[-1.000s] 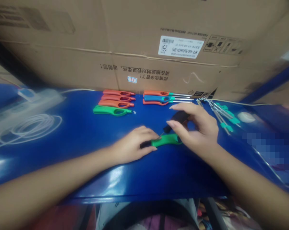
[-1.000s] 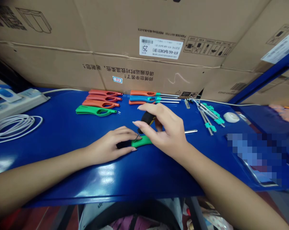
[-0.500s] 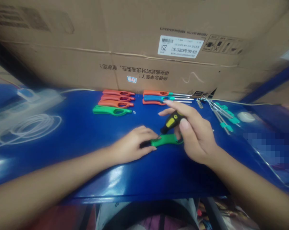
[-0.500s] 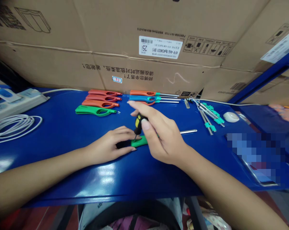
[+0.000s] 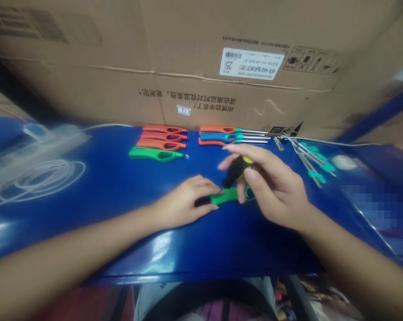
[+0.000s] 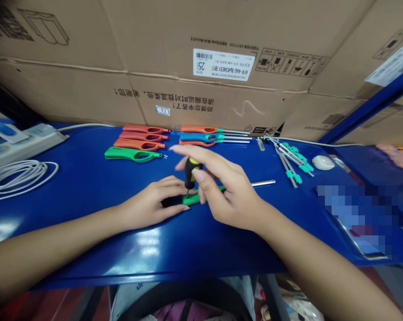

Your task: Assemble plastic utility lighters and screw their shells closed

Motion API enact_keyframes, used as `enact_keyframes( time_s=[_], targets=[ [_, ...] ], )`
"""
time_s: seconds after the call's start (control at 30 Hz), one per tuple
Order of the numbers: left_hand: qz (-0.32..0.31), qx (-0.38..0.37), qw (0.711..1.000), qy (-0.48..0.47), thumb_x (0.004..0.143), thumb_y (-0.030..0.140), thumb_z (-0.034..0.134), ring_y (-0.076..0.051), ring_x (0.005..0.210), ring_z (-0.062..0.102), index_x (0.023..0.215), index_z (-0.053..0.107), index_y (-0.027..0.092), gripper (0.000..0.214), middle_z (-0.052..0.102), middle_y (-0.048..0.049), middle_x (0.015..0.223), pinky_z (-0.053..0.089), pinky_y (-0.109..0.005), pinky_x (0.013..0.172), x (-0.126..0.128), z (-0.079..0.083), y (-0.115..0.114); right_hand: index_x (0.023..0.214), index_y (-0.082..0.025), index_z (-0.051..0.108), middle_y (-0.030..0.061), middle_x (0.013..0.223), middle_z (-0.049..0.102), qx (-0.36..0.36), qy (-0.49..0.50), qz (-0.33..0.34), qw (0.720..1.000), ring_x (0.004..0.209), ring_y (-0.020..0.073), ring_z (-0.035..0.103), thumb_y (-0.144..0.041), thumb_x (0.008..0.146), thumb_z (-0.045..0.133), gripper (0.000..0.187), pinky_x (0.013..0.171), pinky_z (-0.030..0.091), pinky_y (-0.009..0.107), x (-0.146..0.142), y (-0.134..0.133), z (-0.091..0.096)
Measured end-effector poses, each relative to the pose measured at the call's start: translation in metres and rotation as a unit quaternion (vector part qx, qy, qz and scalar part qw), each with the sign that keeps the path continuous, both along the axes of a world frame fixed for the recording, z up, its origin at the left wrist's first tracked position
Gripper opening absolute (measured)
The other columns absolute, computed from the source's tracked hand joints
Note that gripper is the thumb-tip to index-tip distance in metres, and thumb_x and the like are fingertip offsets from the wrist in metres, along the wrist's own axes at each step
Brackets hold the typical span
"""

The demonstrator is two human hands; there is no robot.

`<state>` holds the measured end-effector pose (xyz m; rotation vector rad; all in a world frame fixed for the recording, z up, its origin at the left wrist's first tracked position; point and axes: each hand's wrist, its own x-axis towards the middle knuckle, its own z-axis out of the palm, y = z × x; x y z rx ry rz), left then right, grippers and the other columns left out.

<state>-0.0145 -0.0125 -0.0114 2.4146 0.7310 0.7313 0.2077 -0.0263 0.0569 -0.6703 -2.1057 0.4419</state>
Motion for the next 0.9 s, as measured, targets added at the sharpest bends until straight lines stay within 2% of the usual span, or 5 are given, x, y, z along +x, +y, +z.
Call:
enact_keyframes(
  time_s=[0.17,0.37,0.53,0.73,0.9],
  targets=[
    [0.005,0.000,1.000,-0.008,0.092,0.027,0.068,-0.021,0.105,0.063,0.119,0.068,0.019,0.028,0.071,-0.0077,0.112,0.049,-0.039,0.100,0.0002,-0.0006,-0.0002,0.116,-0.022,0.067,0.0048,0.091,0.072,0.179,0.009,-0.057,0.982,0.076,0.0175,0.065,-0.021,0.089,0.072,0.028,0.065,0.054,0.030,-0.0015,0.0030,-0.0018],
    [0.002,-0.005,1.000,-0.003,0.093,0.027,0.067,-0.021,0.106,0.063,0.119,0.068,0.020,0.027,0.070,-0.0074,0.113,0.049,-0.038,0.099,-0.0003,-0.0006,0.0005,0.138,-0.025,0.054,0.0083,0.120,0.069,0.000,0.000,0.005,1.000,0.074,0.0146,0.067,-0.020,0.102,0.046,0.038,0.063,0.058,0.030,0.0002,0.0013,0.0003],
    [0.001,-0.007,1.000,-0.009,0.093,0.027,0.067,-0.021,0.108,0.063,0.120,0.067,0.020,0.027,0.070,-0.0072,0.114,0.049,-0.039,0.099,-0.0002,-0.0012,0.0004,0.120,-0.023,0.066,0.0058,0.094,0.073,0.166,-0.018,-0.043,0.985,0.080,0.0197,0.067,-0.022,0.090,0.071,0.030,0.070,0.057,0.032,0.0006,0.0021,0.0011],
    [0.003,-0.001,1.000,-0.001,0.093,0.027,0.067,-0.022,0.107,0.063,0.118,0.068,0.020,0.026,0.071,-0.0076,0.113,0.048,-0.039,0.100,-0.0001,-0.0010,0.0003,0.146,-0.024,0.045,0.0102,0.126,0.065,0.012,-0.037,0.038,0.999,0.094,0.0175,0.068,-0.016,0.101,0.046,0.046,0.077,0.059,0.032,0.0014,0.0011,-0.0001],
    [0.003,-0.001,1.000,-0.004,0.093,0.026,0.067,-0.020,0.104,0.062,0.117,0.068,0.020,0.025,0.070,-0.0068,0.112,0.049,-0.037,0.098,0.0000,-0.0009,0.0001,0.126,-0.023,0.060,0.0037,0.092,0.069,0.176,-0.068,-0.020,0.982,0.082,0.0166,0.066,-0.024,0.093,0.067,0.034,0.069,0.056,0.027,0.0048,0.0050,0.0000]
  ],
)
